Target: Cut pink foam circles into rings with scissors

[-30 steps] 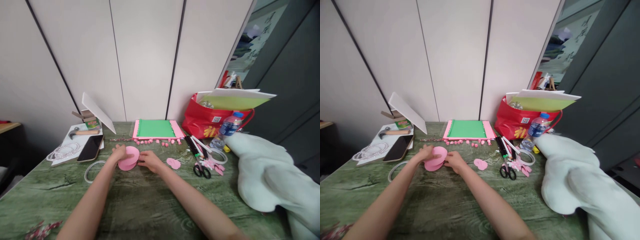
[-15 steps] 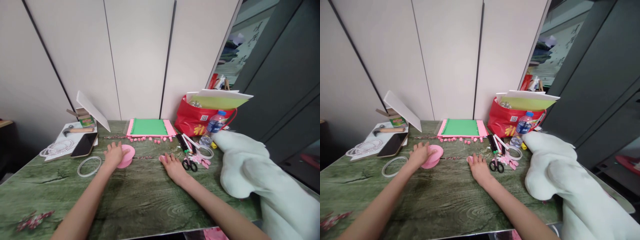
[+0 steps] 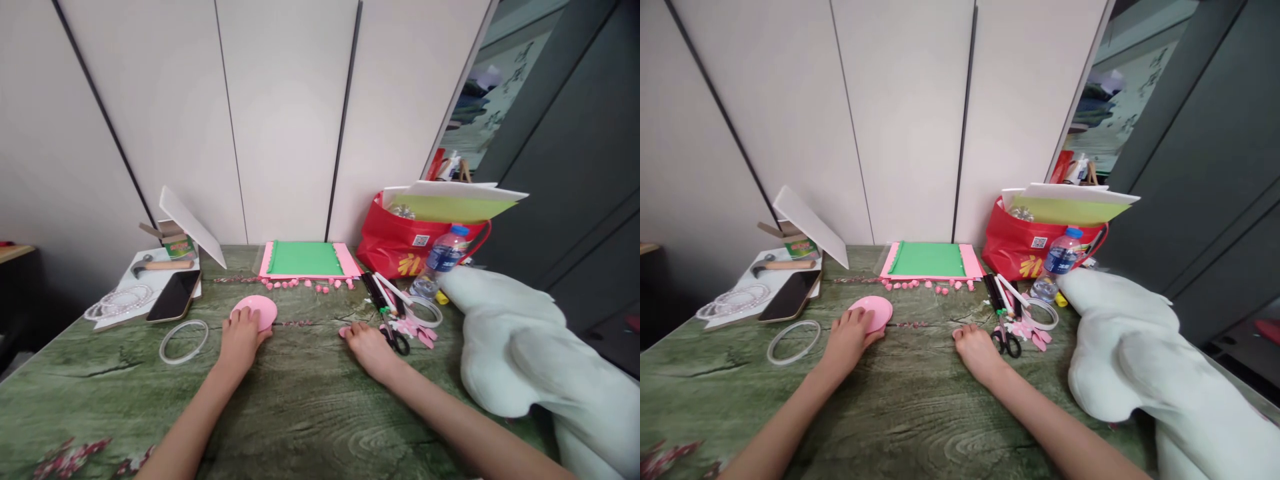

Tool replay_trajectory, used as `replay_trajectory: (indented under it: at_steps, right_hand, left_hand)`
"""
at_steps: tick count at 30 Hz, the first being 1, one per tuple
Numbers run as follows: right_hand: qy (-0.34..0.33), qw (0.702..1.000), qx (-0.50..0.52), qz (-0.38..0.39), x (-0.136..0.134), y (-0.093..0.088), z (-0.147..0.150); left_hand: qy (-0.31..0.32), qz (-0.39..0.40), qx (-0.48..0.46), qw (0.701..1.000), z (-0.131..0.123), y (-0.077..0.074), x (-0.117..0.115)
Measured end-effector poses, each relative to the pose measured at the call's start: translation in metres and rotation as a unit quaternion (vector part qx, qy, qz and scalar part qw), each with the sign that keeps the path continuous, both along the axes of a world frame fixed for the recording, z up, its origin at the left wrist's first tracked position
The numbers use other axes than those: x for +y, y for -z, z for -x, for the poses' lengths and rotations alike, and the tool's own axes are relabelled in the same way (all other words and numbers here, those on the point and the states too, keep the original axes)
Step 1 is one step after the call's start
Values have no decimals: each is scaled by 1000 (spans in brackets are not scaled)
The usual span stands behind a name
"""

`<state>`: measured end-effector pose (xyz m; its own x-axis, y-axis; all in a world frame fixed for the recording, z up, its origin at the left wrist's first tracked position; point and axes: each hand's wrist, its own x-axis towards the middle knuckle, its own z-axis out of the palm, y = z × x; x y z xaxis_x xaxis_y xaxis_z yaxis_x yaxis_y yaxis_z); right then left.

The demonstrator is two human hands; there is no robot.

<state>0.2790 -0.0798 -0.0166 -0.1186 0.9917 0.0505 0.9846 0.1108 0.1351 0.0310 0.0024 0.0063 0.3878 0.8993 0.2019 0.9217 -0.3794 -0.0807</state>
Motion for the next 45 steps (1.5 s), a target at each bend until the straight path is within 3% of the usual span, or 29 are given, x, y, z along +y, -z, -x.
replay_trajectory:
  at_steps: [4,9,13,18,24,28,32,38,42,45]
  right_hand:
    - [53,998,15,-15,11,-11,-25]
    - [130,990,57,-13,27,-28,-82]
    - [247,967,64,-28,49,-28,-119]
    - [332,940,72,-10,80,-10,-125]
    - [359,930,75,-2,94,-5,-117]
    - [349,935,66,-11,79,-14,-109]
    - [319,945,64,10,43,-21,-95]
    - [306,949,56,59,-7,-11,-65]
    - [330,941,51,60,-12,-10,-57]
    - [349,933,70,43,-17,-14,-64]
  left_hand:
    - [8,3,-10,1000,7,-1,3]
    - [13,16,-22,1000,14,2,8]
    - [14,23,-30,999,14,2,10]
    - [12,25,-35,999,13,0,8]
    - [14,19,-28,999,13,-1,5]
    - [19,15,-42,999,14,0,6]
    - [29,4,-57,998,14,2,8]
    - [32,-93,-112,989,18,8,13]
    - [13,-204,-249,947,21,8,11]
    - [29,-215,-376,901,19,7,7]
